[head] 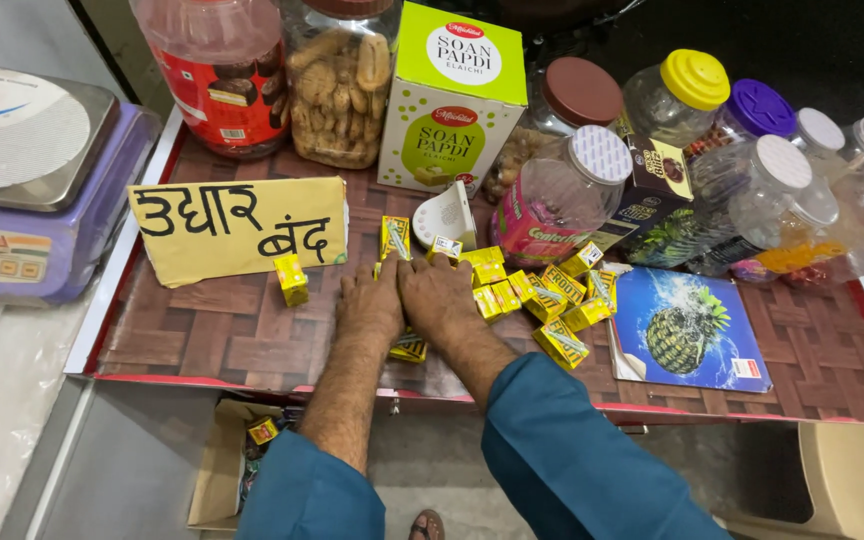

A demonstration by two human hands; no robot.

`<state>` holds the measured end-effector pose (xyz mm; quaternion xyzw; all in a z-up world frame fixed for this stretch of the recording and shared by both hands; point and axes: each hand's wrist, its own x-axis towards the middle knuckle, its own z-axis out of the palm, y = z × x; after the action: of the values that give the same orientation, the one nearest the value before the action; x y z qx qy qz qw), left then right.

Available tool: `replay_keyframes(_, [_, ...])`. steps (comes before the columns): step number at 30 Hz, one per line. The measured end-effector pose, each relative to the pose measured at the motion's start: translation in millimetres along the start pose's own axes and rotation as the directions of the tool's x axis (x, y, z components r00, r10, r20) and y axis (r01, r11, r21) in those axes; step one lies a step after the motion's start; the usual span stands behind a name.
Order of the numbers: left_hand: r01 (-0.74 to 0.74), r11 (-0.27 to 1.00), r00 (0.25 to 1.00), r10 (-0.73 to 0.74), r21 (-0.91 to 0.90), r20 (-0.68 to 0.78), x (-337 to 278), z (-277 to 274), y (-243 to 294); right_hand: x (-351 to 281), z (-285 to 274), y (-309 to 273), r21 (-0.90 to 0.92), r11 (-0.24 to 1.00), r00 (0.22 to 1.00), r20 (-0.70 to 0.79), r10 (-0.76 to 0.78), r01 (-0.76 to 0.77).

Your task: Placing small yellow product boxes into a display refrigerator in a retail environment.

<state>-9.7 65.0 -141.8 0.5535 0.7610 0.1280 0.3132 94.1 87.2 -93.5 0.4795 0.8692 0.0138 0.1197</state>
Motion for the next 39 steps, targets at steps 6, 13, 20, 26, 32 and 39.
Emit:
replay_keyframes(6, [-0.034, 0.999, 0.999, 0.034, 0.008, -0.02, 3.2, 0.1, -1.1, -3.9, -3.2, 1.7, 0.023, 0.999, 0.998, -0.063, -0.022, 0.023])
replay_keyframes(13, [-0.047, 0.998, 0.997, 0.044, 0.047, 0.063, -1.7, -20.4, 5.8, -4.4, -13.9, 2.9, 0.051, 0.999, 1.0, -0.011, 0.015, -0.014])
replay_keyframes(20, [-0.12, 0.992, 0.985, 0.124, 0.04, -0.117, -5.1, -27.2, -4.3, -4.8, -27.5, 2.6, 0.179, 0.983, 0.997, -0.05, 0.052, -0.042])
replay_keyframes(26, [-0.164, 0.975, 0.963, 0.125, -0.149, -0.239, -11.6, -48.3, -15.5, -12.5, -64.3, 1.8, 0.338, 0.94, 0.988, -0.121, 0.098, -0.052])
replay_keyframes(32, [-0.258, 0.887, 0.962, 0.199, -0.383, -0.187, 5.5, -54.8, -35.1, -4.9, -70.9, 16.2, 0.521, 0.843, 0.96, -0.281, 0.022, 0.133])
replay_keyframes(39, [-0.221, 0.905, 0.973, 0.178, -0.364, -0.148, -1.3, -80.5, -27.6, -13.6, -83.5, 31.3, 0.624, 0.706, 0.908, -0.414, -0.065, 0.335])
